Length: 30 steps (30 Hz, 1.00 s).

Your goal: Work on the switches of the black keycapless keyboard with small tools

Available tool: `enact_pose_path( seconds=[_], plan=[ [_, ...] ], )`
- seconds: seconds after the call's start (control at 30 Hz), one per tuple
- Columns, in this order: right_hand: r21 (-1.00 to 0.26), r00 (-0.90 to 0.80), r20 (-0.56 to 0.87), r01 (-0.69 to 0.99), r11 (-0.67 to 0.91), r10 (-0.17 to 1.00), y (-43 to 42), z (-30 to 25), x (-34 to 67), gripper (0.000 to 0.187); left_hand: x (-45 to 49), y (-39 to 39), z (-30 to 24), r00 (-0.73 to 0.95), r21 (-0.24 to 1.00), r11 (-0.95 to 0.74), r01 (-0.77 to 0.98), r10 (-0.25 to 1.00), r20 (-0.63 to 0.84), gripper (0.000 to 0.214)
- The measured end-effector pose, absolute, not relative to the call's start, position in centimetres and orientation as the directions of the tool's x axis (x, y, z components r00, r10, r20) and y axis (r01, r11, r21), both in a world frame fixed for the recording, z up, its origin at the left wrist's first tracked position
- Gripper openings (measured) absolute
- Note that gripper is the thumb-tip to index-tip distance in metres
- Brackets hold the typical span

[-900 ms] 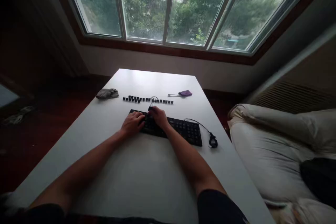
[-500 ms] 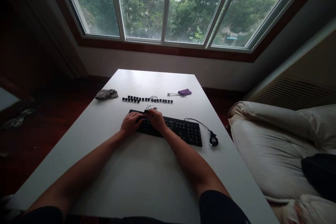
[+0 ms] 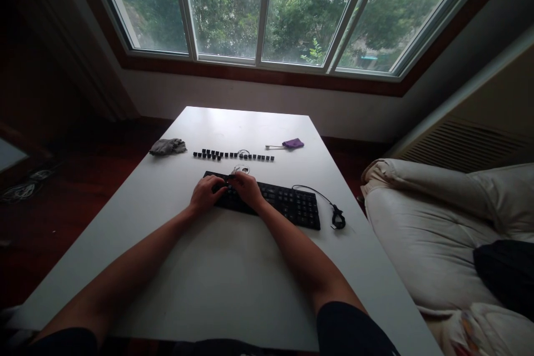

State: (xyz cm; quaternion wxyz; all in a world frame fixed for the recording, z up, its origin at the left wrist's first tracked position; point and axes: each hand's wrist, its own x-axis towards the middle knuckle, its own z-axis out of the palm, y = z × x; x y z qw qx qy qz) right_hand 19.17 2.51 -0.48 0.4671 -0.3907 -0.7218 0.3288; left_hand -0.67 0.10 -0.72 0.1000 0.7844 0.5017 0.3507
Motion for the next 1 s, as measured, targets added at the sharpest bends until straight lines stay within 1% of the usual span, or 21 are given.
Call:
enact_pose_path(
  seconds=[0.17, 0.23, 0.33, 0.5, 0.63, 0.7, 0.87, 1.0],
  plan=[
    [-0.762, -0.271, 0.502, 0.31, 0.569, 0.821, 2.1, -0.4, 18.9, 0.015, -0.7, 0.2, -0.7, 0.252, 0.509, -0.47, 0.721, 0.862, 0.439, 0.017],
    [-0.747, -0.265, 0.519, 0.321, 0.582, 0.813, 2.0, -0.3, 18.7, 0.016, -0.7, 0.2, -0.6, 0.252, 0.509, -0.47, 0.721, 0.863, 0.438, 0.017],
    [-0.754, -0.262, 0.509, 0.323, 0.572, 0.82, 2.0, -0.2, 18.7, 0.016, -0.7, 0.2, -0.5, 0.251, 0.508, -0.464, 0.725, 0.866, 0.433, 0.018],
    [-0.766, -0.338, 0.481, 0.287, 0.576, 0.809, 2.2, -0.5, 18.9, 0.015, -0.7, 0.1, -0.6, 0.28, 0.481, -0.484, 0.731, 0.856, 0.435, 0.024],
    [-0.752, -0.311, 0.488, 0.325, 0.574, 0.815, 2.2, -0.7, 18.8, 0.016, -0.7, 0.3, -0.8, 0.261, 0.477, -0.472, 0.742, 0.858, 0.442, 0.021],
    [-0.728, -0.321, 0.501, 0.346, 0.592, 0.804, 2.0, -0.7, 18.8, 0.015, -0.6, 0.4, -0.9, 0.258, 0.471, -0.47, 0.747, 0.857, 0.447, 0.018],
    [-0.62, -0.453, 0.509, 0.397, 0.676, 0.732, 1.2, -0.3, 18.6, 0.016, -0.6, 0.4, -1.1, 0.314, 0.401, -0.495, 0.771, 0.843, 0.436, 0.013],
    [-0.606, -0.428, 0.515, 0.43, 0.669, 0.742, 1.0, -0.3, 18.6, 0.021, -0.6, 0.3, -0.9, 0.341, 0.375, -0.51, 0.774, 0.835, 0.432, 0.015]
  ],
)
